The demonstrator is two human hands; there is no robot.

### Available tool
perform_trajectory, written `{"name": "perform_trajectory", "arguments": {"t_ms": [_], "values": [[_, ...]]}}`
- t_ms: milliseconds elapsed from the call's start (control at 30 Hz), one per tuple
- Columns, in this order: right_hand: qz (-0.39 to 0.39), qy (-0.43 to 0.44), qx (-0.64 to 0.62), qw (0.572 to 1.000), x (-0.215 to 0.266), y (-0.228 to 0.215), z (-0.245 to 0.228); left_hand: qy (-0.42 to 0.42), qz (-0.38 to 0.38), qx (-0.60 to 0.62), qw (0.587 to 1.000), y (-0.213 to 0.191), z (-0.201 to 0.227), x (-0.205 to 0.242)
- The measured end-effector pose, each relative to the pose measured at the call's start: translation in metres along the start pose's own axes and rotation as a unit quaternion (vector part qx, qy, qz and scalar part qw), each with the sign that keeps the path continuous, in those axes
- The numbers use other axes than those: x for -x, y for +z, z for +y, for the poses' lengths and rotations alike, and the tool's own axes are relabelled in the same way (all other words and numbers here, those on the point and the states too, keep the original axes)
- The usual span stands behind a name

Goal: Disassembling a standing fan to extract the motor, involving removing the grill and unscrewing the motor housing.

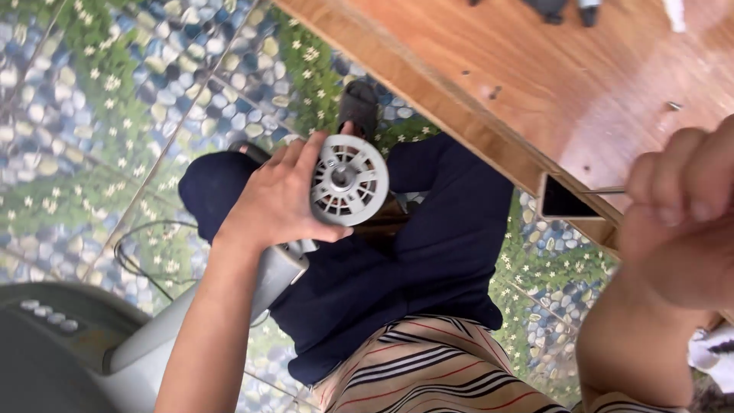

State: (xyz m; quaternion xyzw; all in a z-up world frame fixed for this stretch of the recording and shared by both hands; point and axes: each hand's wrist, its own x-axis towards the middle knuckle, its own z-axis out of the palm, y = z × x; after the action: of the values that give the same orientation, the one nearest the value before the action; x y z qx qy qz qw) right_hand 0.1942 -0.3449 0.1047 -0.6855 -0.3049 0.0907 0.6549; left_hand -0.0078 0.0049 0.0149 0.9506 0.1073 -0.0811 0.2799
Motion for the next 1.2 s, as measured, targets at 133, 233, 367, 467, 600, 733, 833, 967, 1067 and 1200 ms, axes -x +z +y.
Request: {"name": "perform_trajectory", "arguments": {"t_ms": [133,233,367,467,600,733,833,967,1067,1200], "values": [[-0.102,-0.029,-0.130,0.986,-0.037,0.113,-0.017,-0.021,0.014,0.011,1.000,0.000,0.004,0.010],[-0.194,-0.082,-0.259,0.943,-0.053,0.161,0.002,-0.032,0.009,0.004,0.999,-0.003,0.011,0.018],[-0.185,0.021,-0.386,0.904,-0.066,0.192,0.026,-0.029,0.040,-0.017,0.999,-0.004,0.014,0.032],[-0.224,0.095,-0.478,0.844,-0.061,0.209,0.046,-0.038,0.056,-0.021,0.997,-0.005,0.015,0.039],[-0.217,0.165,-0.534,0.800,-0.053,0.228,0.051,-0.052,0.067,-0.066,0.994,-0.003,0.013,0.044],[-0.218,0.190,-0.517,0.806,-0.052,0.247,0.049,-0.043,0.083,-0.067,0.993,0.004,0.008,0.045],[-0.193,0.188,-0.460,0.846,-0.053,0.251,0.040,-0.043,0.074,-0.063,0.994,0.003,0.008,0.043],[-0.169,0.188,-0.389,0.886,-0.052,0.250,0.029,-0.037,0.112,-0.014,0.993,0.003,0.006,0.041],[-0.163,0.163,-0.375,0.898,-0.049,0.248,0.033,-0.033,0.116,-0.008,0.993,0.008,0.003,0.038],[-0.142,0.137,-0.387,0.901,-0.046,0.247,0.039,-0.018,0.129,0.002,0.991,0.013,0.000,0.034]]}}
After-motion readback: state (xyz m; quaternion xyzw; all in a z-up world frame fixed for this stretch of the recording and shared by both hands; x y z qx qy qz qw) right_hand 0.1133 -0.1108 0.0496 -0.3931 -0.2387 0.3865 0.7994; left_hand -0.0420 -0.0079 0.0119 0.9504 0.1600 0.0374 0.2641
